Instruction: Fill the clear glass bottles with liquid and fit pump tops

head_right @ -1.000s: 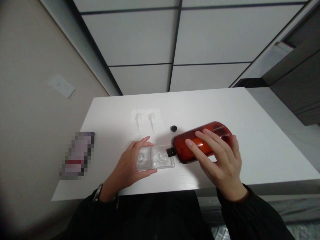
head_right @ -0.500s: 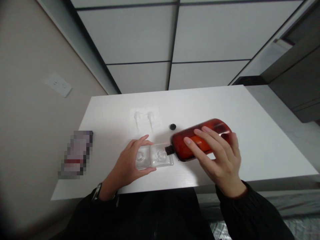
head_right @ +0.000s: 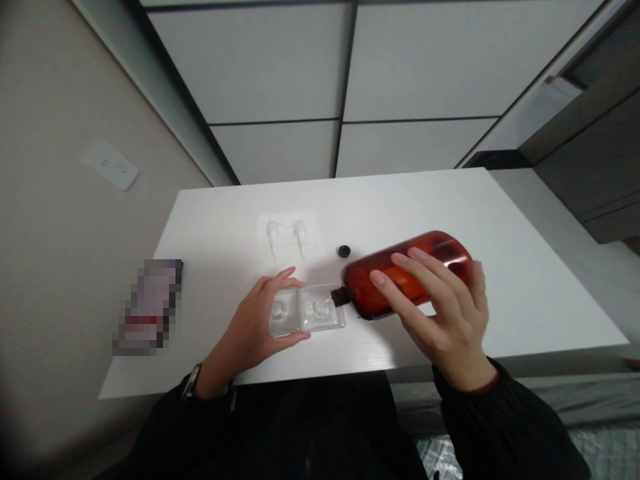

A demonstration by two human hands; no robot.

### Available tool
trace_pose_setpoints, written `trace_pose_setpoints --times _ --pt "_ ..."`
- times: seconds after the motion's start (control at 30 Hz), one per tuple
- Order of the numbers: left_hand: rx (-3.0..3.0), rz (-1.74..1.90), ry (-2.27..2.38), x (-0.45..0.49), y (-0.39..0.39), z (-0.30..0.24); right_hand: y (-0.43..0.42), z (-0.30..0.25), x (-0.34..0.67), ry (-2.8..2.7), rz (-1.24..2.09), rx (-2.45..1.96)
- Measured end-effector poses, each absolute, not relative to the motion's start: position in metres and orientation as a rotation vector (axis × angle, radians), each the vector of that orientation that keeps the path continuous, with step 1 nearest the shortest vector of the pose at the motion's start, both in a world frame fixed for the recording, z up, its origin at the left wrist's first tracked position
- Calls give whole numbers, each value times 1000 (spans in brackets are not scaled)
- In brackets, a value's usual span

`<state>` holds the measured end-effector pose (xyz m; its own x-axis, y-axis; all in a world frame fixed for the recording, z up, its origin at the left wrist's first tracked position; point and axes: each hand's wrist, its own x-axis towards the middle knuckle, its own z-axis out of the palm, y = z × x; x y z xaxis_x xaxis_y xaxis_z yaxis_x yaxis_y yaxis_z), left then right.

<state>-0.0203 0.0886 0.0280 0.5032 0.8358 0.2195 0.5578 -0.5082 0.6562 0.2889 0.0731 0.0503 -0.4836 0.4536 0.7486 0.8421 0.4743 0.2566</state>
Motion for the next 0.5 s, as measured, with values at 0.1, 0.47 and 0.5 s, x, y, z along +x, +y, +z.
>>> trace_pose_setpoints --times 0.1,0.47,0.5 --pt "2235 716 1140 -20 89 28 72 52 287 -2100 -821 -1105" --pt "2236 713 1145 -21 89 25 71 54 284 -2054 -810 -1149" --pt "2233 712 1146 -21 89 25 71 54 284 -2054 -805 -1151"
